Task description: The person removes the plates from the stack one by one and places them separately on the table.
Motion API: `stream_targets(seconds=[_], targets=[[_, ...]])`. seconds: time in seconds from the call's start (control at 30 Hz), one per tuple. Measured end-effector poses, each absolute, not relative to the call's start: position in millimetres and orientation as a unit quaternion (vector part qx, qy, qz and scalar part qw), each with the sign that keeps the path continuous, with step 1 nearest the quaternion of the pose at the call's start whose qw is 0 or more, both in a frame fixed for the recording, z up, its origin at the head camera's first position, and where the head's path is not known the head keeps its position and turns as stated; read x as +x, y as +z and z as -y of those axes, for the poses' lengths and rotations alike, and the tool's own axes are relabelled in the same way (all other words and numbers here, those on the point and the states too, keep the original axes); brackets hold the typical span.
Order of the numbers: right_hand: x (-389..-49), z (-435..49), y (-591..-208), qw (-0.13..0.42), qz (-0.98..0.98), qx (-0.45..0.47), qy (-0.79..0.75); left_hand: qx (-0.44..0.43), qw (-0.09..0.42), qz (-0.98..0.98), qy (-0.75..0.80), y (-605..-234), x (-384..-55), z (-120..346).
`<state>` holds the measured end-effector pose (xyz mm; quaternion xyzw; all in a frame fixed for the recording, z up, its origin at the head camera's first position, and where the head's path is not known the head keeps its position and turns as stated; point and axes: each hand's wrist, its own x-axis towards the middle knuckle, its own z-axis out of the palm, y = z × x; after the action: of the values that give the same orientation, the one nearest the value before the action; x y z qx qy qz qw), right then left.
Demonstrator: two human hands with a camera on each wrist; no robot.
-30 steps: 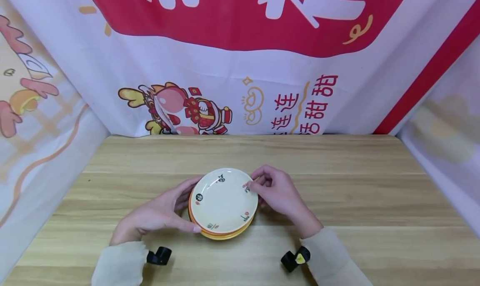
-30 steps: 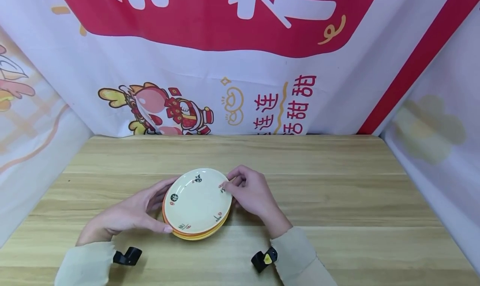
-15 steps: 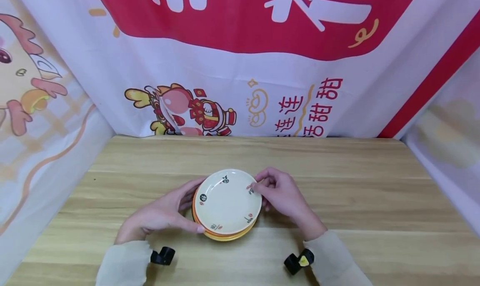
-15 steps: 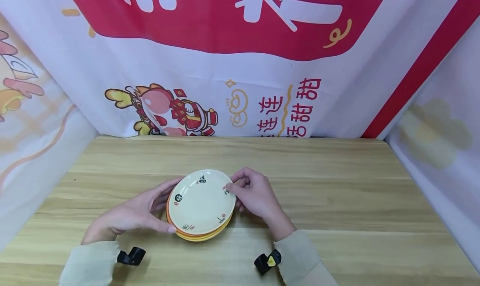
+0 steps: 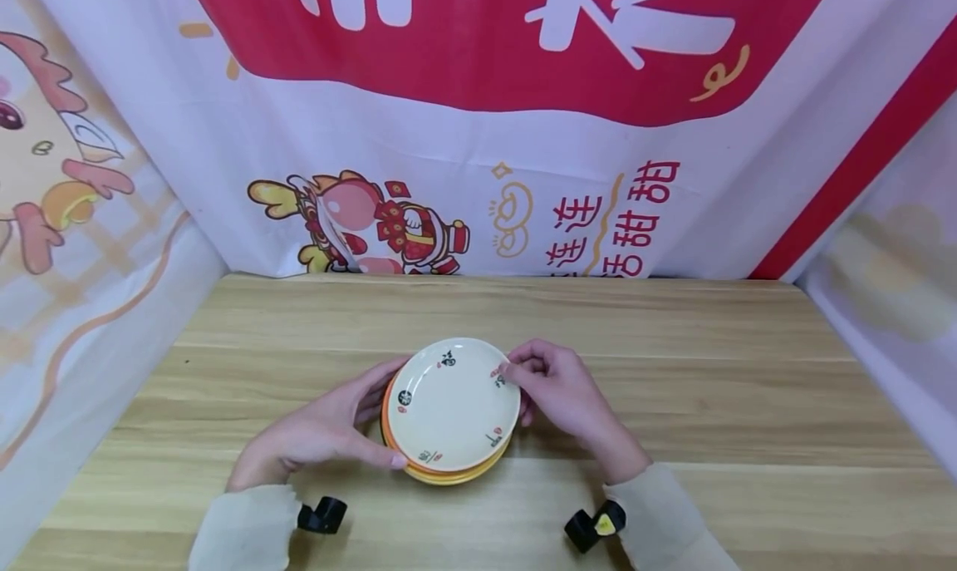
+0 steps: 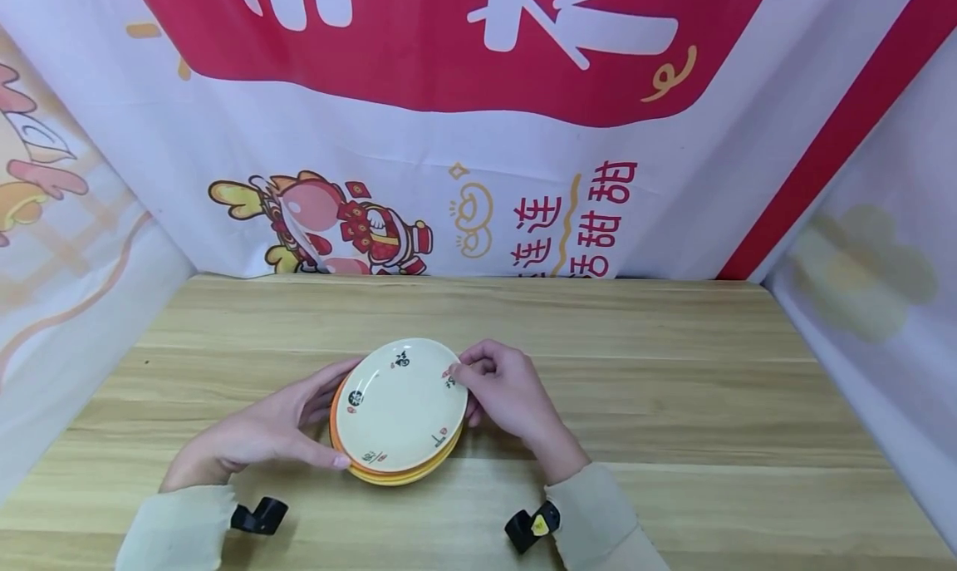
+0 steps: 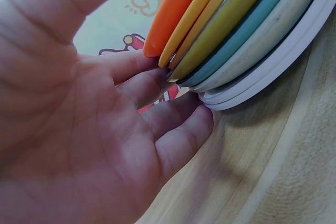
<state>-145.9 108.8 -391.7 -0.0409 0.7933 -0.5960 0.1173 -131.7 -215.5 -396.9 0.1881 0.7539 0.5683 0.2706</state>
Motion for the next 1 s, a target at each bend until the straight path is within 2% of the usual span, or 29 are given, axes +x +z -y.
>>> stream_targets(seconds=[0.63,1.0], targets=[[-148.9,-107.6,-393.7,0.109,-0.765,-0.012,-0.635,0.173,0.277,-0.762,0.559,-392.4,-130.0,216.1],[-154.9,-115.1,-396.0,0.052,-0.749,0.020,-0.661,0.179,0.277,-0.759,0.561,-393.8,-130.7,216.9]])
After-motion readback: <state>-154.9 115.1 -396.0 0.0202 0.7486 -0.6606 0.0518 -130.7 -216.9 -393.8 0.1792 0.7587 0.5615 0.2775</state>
